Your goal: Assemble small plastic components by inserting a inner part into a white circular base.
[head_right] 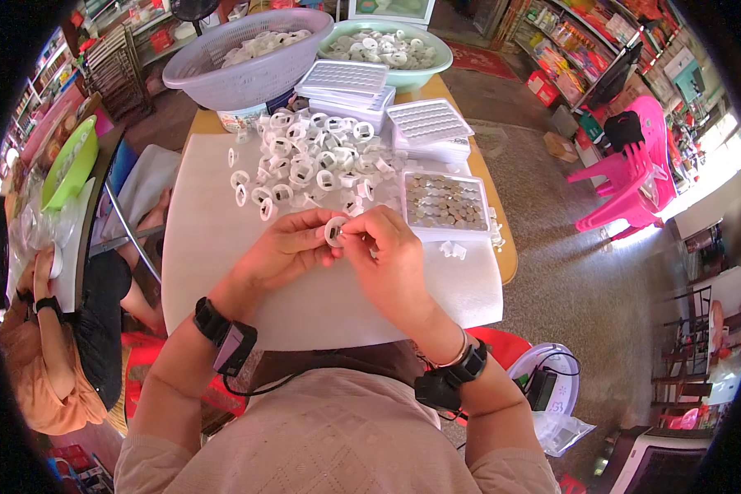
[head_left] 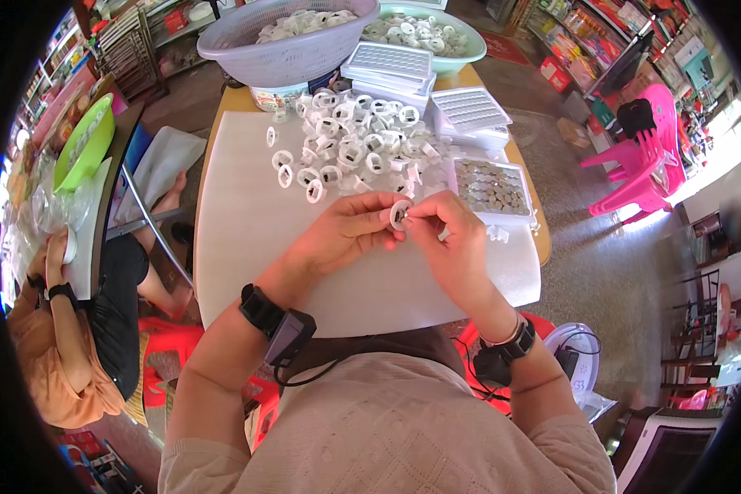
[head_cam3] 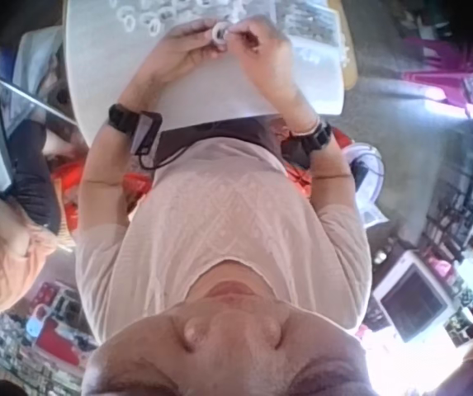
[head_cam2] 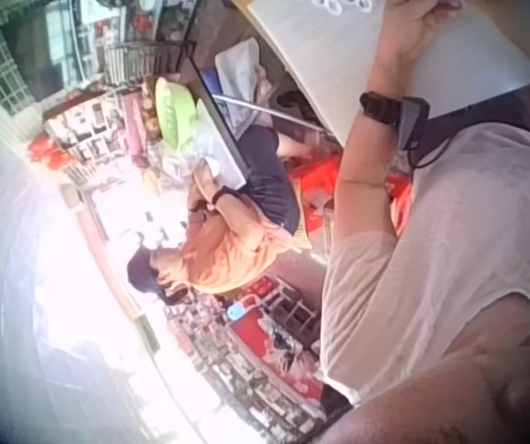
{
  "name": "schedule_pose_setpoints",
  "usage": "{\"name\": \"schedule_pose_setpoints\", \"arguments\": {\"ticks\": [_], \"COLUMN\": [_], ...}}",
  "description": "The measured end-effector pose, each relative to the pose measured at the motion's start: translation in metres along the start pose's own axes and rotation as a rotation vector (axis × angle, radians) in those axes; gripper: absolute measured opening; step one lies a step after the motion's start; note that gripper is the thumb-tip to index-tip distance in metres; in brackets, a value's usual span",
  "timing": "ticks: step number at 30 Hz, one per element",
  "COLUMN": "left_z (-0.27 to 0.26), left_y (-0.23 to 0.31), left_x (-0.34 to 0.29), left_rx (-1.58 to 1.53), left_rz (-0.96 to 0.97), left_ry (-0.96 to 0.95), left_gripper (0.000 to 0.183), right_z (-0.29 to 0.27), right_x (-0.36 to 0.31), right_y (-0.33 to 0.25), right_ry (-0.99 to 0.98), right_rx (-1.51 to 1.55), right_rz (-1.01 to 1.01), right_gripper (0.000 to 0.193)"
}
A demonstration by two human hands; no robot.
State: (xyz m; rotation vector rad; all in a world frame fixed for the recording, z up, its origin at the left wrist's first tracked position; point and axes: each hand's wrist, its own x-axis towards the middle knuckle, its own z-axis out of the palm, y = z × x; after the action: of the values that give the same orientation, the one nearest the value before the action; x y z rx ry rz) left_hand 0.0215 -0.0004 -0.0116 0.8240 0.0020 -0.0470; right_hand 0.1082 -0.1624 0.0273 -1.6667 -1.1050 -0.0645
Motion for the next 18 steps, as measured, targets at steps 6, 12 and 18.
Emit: {"name": "schedule_pose_setpoints", "arguments": {"ticks": [6, 12, 18], "left_z": [0.000, 0.000, 0.003], "left_y": [-0.001, -0.002, -0.007], "left_x": [0.003, 0.002, 0.004], "left_rx": [0.075, 0.209, 0.227], "left_rz": [0.000, -0.014, 0.017], "left_ry": [0.005, 0.006, 0.033], "left_gripper": [0.033, 0.034, 0.043], "right_z": [0.000, -0.007, -0.011], "right_x": [-0.001, 0.000, -0.004], "right_y": [0.008, 0.007, 0.017], "right_ry": [-0.045, -0.088, -0.167], "right_rx": [0.027, -0.011, 0.082], "right_rz": [0.042, 0.119, 0.105], "right_gripper": [0.010, 0.012, 0.018]}}
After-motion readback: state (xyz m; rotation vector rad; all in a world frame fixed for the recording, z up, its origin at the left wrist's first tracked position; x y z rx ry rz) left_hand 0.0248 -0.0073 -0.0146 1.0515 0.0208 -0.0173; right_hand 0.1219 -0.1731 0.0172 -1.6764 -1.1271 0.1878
